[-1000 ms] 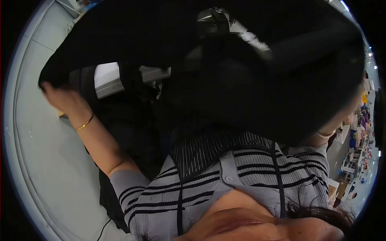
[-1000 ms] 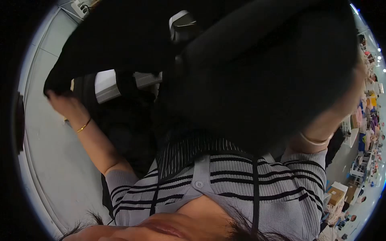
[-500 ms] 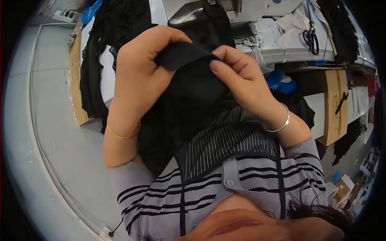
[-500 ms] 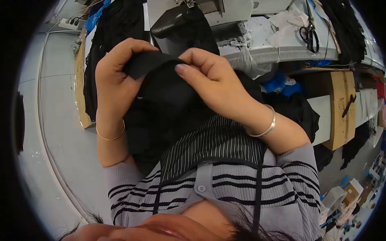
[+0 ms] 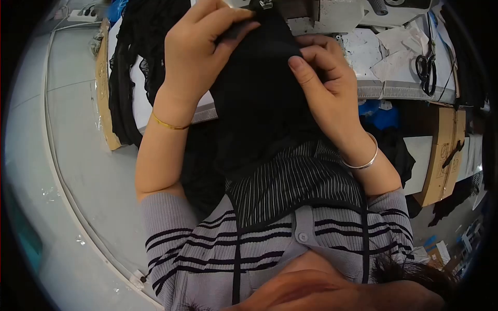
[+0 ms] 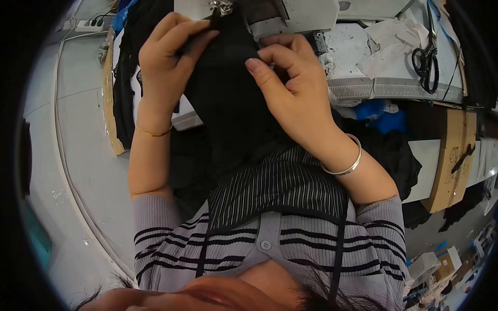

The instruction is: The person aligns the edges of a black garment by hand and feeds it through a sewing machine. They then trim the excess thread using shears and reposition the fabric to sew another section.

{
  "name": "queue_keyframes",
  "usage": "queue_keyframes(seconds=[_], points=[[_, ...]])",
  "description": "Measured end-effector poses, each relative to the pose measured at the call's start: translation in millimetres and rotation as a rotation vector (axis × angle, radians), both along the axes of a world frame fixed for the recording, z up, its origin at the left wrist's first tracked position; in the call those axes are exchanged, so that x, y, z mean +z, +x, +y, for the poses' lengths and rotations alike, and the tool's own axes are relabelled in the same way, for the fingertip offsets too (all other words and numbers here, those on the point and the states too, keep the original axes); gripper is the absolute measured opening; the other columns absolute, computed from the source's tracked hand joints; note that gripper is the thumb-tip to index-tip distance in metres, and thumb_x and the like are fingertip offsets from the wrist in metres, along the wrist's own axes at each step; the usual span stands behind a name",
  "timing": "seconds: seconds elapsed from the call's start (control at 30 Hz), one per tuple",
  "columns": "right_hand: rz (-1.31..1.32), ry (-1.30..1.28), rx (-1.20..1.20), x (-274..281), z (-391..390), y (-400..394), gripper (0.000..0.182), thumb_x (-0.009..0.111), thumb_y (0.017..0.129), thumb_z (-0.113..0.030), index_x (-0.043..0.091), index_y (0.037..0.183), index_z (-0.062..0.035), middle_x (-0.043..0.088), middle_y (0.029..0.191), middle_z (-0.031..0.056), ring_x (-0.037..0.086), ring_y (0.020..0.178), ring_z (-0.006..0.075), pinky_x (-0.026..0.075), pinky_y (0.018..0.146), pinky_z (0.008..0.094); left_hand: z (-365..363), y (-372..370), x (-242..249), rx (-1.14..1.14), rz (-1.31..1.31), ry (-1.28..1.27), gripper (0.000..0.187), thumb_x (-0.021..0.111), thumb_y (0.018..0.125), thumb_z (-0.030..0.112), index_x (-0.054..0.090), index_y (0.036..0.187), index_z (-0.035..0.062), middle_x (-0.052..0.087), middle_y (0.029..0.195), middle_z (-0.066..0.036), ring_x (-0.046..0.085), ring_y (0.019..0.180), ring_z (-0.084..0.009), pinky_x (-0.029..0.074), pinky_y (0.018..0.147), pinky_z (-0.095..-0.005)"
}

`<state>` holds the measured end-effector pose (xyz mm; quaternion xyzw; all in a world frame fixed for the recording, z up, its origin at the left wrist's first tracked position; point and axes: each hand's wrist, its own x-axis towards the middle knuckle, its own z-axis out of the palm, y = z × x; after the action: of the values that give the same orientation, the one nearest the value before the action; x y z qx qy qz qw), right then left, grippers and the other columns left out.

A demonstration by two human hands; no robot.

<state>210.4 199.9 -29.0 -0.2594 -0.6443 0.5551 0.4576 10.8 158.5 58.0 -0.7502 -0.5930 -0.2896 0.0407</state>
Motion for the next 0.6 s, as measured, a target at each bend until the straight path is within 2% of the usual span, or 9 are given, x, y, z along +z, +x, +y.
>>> queue_keyframes(seconds=[0.07, 0.1, 0.13, 0.17, 0.2, 0.23, 0.3, 0.37, 0.6], points=[[-0.035, -0.046, 0.026, 1, 3, 0, 0.017, 0.071, 0.095, -0.015, 0.068, 0.095, 0.0017, 0.061, 0.080, 0.0016, 0.051, 0.067, 0.0095, 0.042, 0.064, 0.0241, -7, -13, -22, 0.059, -0.020, 0.081, 0.027, 0.078, 0.078, -0.009, 0.075, 0.103, 0.0013, 0.056, 0.081, -0.004, 0.055, 0.070, -0.0148, 0.044, 0.062, -0.0240], [-0.116, -0.158, 0.125, 5, 1, 4, 0.017, 0.071, 0.094, -0.014, 0.068, 0.093, 0.0021, 0.061, 0.079, 0.0025, 0.051, 0.065, 0.0108, 0.042, 0.061, 0.0249, -8, -16, -27, 0.059, -0.021, 0.077, 0.027, 0.078, 0.078, -0.009, 0.075, 0.103, 0.0013, 0.056, 0.081, -0.004, 0.055, 0.070, -0.0148, 0.044, 0.062, -0.0240], [-0.200, -0.269, 0.227, 7, 0, 6, 0.016, 0.072, 0.093, -0.013, 0.068, 0.092, 0.0024, 0.060, 0.078, 0.0033, 0.051, 0.062, 0.0121, 0.042, 0.059, 0.0257, -10, -16, -30, 0.065, -0.037, 0.123, 0.026, 0.080, 0.078, -0.004, 0.076, 0.102, 0.0050, 0.057, 0.078, -0.003, 0.056, 0.065, -0.0139, 0.044, 0.057, -0.0252], [-0.209, -0.271, 0.239, 5, 0, 6, 0.016, 0.072, 0.093, -0.013, 0.068, 0.092, 0.0024, 0.060, 0.078, 0.0033, 0.051, 0.062, 0.0121, 0.042, 0.059, 0.0257, -14, -16, -32, 0.078, -0.055, 0.170, 0.025, 0.082, 0.078, 0.002, 0.078, 0.101, 0.0088, 0.058, 0.076, -0.002, 0.056, 0.061, -0.0131, 0.044, 0.052, -0.0265], [-0.191, -0.174, 0.219, 2, -1, 4, 0.016, 0.072, 0.092, -0.013, 0.068, 0.090, 0.0021, 0.059, 0.076, 0.0039, 0.051, 0.061, 0.0120, 0.041, 0.058, 0.0260, -16, -15, -32, 0.092, -0.061, 0.168, 0.025, 0.082, 0.078, 0.002, 0.078, 0.101, 0.0088, 0.058, 0.076, -0.002, 0.056, 0.061, -0.0131, 0.044, 0.052, -0.0265], [-0.171, -0.077, 0.197, 1, -2, 3, 0.015, 0.073, 0.091, -0.012, 0.067, 0.089, 0.0018, 0.058, 0.075, 0.0045, 0.050, 0.061, 0.0119, 0.040, 0.057, 0.0262, -16, -13, -30, 0.128, -0.042, 0.160, 0.022, 0.082, 0.078, 0.003, 0.078, 0.099, 0.0079, 0.058, 0.075, -0.002, 0.056, 0.061, -0.0124, 0.044, 0.052, -0.0259], [-0.180, -0.058, 0.201, 4, 0, 2, 0.015, 0.074, 0.090, -0.012, 0.067, 0.088, 0.0017, 0.058, 0.074, 0.0048, 0.050, 0.060, 0.0118, 0.040, 0.056, 0.0263, -17, -10, -26, 0.163, -0.027, 0.155, 0.019, 0.083, 0.079, 0.005, 0.078, 0.097, 0.0070, 0.058, 0.075, -0.001, 0.056, 0.060, -0.0117, 0.044, 0.052, -0.0253], [-0.190, -0.044, 0.196, 7, -1, 2, 0.016, 0.074, 0.090, -0.012, 0.067, 0.087, 0.0015, 0.058, 0.073, 0.0052, 0.050, 0.060, 0.0117, 0.039, 0.056, 0.0264, -18, -7, -25, 0.224, -0.090, 0.091, 0.018, 0.081, 0.082, -0.003, 0.074, 0.098, -0.0009, 0.058, 0.077, -0.002, 0.053, 0.065, -0.0091, 0.040, 0.057, -0.0213], [-0.201, -0.139, 0.168, 8, 0, 0, 0.021, 0.077, 0.090, -0.017, 0.069, 0.083, 0.0002, 0.060, 0.069, 0.0025, 0.050, 0.059, 0.0088, 0.038, 0.054, 0.0251, -13, -9, -25, 0.199, -0.174, 0.097, 0.013, 0.079, 0.084, -0.003, 0.074, 0.096, -0.0018, 0.061, 0.077, -0.001, 0.053, 0.066, -0.0063, 0.039, 0.057, -0.0194]])
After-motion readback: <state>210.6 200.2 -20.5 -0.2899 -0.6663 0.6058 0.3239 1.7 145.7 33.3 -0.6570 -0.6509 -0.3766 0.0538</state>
